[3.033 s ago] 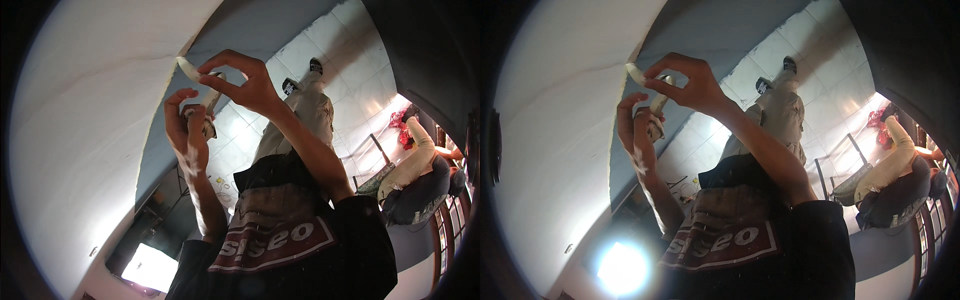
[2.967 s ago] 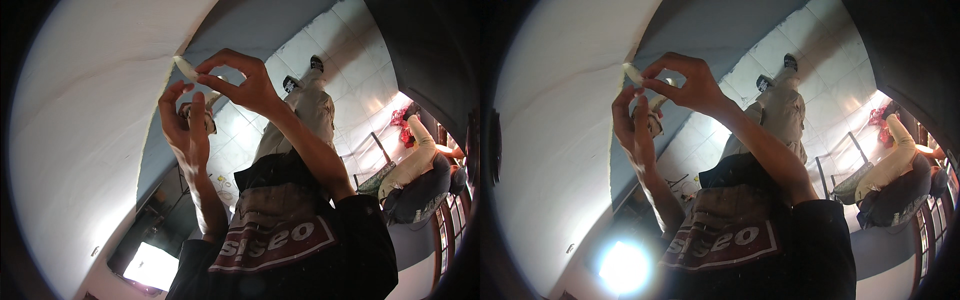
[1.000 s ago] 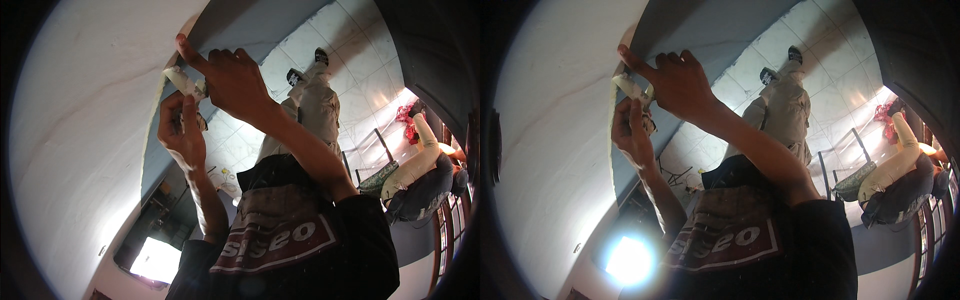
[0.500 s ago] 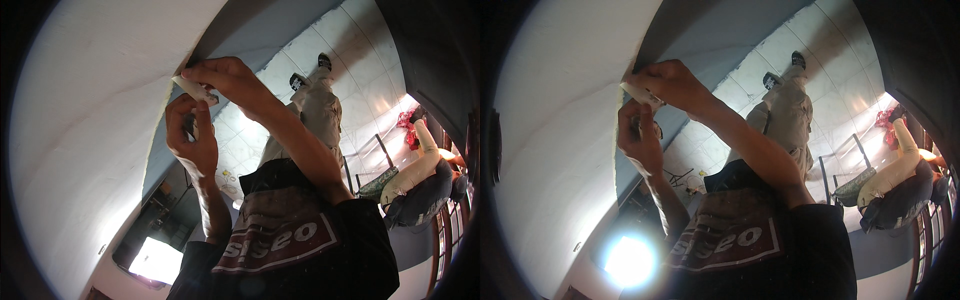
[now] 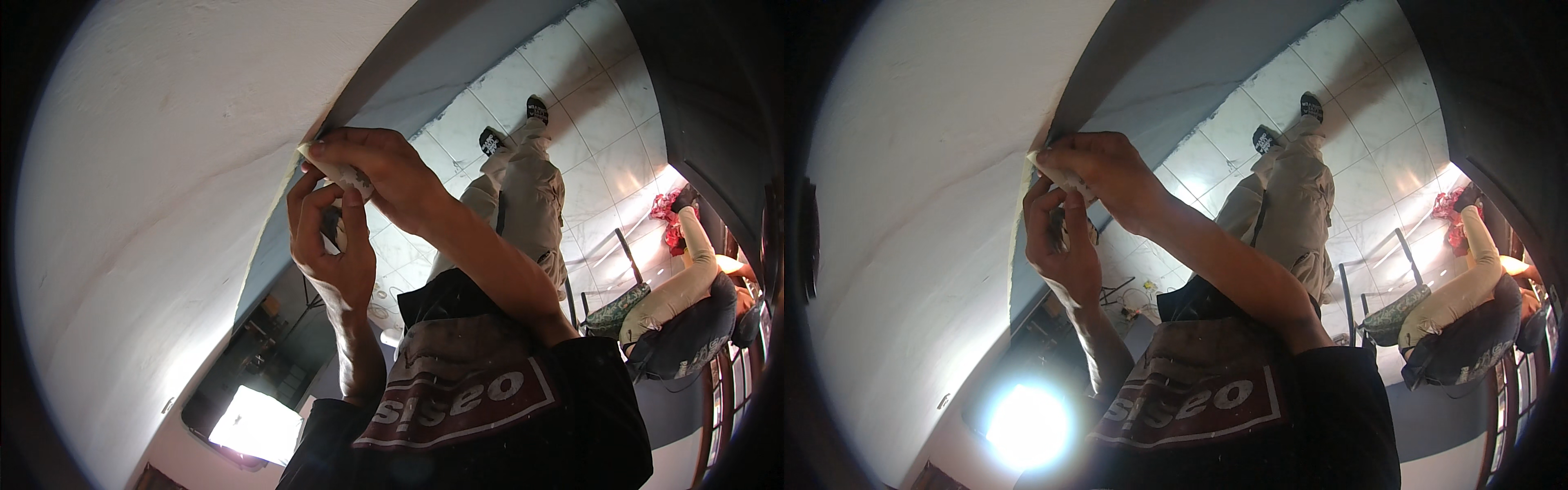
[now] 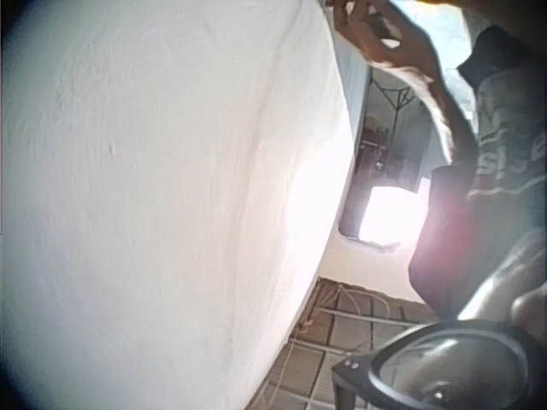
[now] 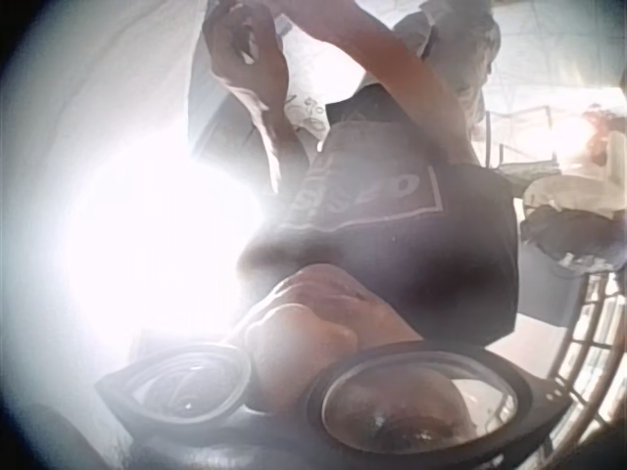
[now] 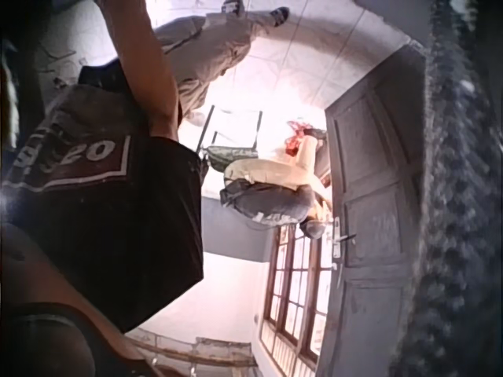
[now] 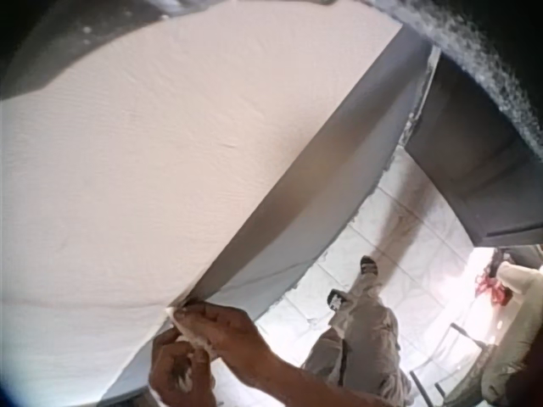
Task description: The person applies a white strip along the upper edge of a wall, pressing and smoothing it with both hands. They repeatedly adjust and reposition the strip to ensure it adheres evenly along the wall-ceiling junction.
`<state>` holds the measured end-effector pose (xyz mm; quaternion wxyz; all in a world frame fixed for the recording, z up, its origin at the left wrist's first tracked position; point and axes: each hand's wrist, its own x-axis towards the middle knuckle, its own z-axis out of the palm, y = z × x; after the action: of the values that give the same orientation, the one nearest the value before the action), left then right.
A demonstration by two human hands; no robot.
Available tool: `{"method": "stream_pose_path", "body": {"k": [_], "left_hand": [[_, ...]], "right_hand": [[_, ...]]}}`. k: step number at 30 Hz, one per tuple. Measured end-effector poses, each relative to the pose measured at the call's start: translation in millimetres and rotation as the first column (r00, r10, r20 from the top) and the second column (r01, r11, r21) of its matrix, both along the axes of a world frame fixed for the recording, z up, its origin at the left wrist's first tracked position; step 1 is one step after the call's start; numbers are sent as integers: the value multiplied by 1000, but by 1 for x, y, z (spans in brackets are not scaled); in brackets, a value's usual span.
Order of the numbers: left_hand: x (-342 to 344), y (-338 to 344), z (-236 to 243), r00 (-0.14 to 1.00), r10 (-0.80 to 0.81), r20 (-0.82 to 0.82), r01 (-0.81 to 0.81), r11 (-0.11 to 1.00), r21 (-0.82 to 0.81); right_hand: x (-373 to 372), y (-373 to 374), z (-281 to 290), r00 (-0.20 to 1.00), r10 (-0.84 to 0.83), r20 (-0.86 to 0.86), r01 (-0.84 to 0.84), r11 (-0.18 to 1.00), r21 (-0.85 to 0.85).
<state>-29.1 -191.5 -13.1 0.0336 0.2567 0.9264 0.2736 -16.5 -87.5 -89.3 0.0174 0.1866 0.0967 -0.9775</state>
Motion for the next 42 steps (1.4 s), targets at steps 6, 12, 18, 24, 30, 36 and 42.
{"method": "stream_pose_path", "body": {"k": [6,12,18,24,30,36,42], "left_hand": [[3,2,-1,998,22,58,-24,999,21],[6,2,4,989,76,130,-78,997,6],[4,-5,1,994,42,101,-44,999,14],[4,-3,2,994,23,103,-26,999,30],[7,-4,-2,995,24,94,-26,999,23],[7,-5,1,997,29,65,-30,1000,7],[6,-10,2,994,42,100,-44,999,17]], "right_hand": [[4,5,-1,1000,16,-3,-16,1000,6],[5,0,-4,1000,-26,-19,25,999,-29],[6,0,-6,999,-29,-29,28,999,-39],[6,-1,-7,999,-37,-33,36,998,-41],[7,0,-9,999,-43,-26,43,999,-3],[10,3,1,997,-79,-8,78,963,259],[10,-3,-2,996,-90,-24,93,949,300]]}}
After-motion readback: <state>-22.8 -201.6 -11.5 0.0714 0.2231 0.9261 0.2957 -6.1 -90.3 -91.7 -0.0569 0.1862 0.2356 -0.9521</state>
